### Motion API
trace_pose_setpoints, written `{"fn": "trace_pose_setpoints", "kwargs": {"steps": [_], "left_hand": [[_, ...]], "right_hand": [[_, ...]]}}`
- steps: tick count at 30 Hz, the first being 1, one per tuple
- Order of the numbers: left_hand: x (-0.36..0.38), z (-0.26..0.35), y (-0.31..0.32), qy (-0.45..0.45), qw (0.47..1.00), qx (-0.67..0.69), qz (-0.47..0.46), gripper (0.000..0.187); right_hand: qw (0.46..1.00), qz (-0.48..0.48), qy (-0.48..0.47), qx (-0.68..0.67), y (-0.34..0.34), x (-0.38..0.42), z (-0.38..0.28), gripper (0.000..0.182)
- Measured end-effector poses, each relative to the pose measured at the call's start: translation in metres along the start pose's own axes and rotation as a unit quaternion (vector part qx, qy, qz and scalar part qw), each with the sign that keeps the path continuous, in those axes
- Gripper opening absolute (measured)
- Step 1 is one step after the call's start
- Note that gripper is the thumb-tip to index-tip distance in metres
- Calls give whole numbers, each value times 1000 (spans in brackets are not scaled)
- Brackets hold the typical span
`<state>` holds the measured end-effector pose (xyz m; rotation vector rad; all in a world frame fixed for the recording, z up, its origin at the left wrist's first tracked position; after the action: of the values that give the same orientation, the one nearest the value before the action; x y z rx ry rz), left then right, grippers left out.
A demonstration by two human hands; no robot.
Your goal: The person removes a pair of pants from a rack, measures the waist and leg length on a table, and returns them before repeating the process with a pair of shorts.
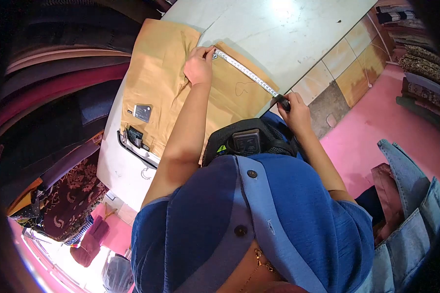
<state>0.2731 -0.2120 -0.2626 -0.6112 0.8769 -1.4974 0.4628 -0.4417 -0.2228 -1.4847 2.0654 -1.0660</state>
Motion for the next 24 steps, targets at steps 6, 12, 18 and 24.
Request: {"fn": "trace_pose_setpoints", "kwargs": {"steps": [6, 12, 18, 24], "left_hand": [[0, 0, 0, 1, 1000, -1, -5, 8], [0, 2, -2, 6, 1000, -4, -3, 8], [0, 3, -2, 1, 1000, -9, -4, 7], [-1, 5, -8, -16, 999, 9, -48, 12]], "right_hand": [[1000, 7, -14, -7, 1, 0, 2, 26], [1000, 4, -23, -4, -1, -3, 1, 25], [1000, 1, -28, 2, -2, -5, -1, 26], [1000, -16, -20, 1, -5, -9, -2, 26]]}}
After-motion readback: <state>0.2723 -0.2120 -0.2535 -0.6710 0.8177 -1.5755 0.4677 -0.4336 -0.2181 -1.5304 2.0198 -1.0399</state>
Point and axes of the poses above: each hand's wrist, its own x-axis away from the middle knuckle, its own y-axis out of the palm, z = x × y, the point moved 1 cm from there along -x, towards the middle knuckle, and after that the axes turned 5 degrees about -x, right-handed, at the moved point
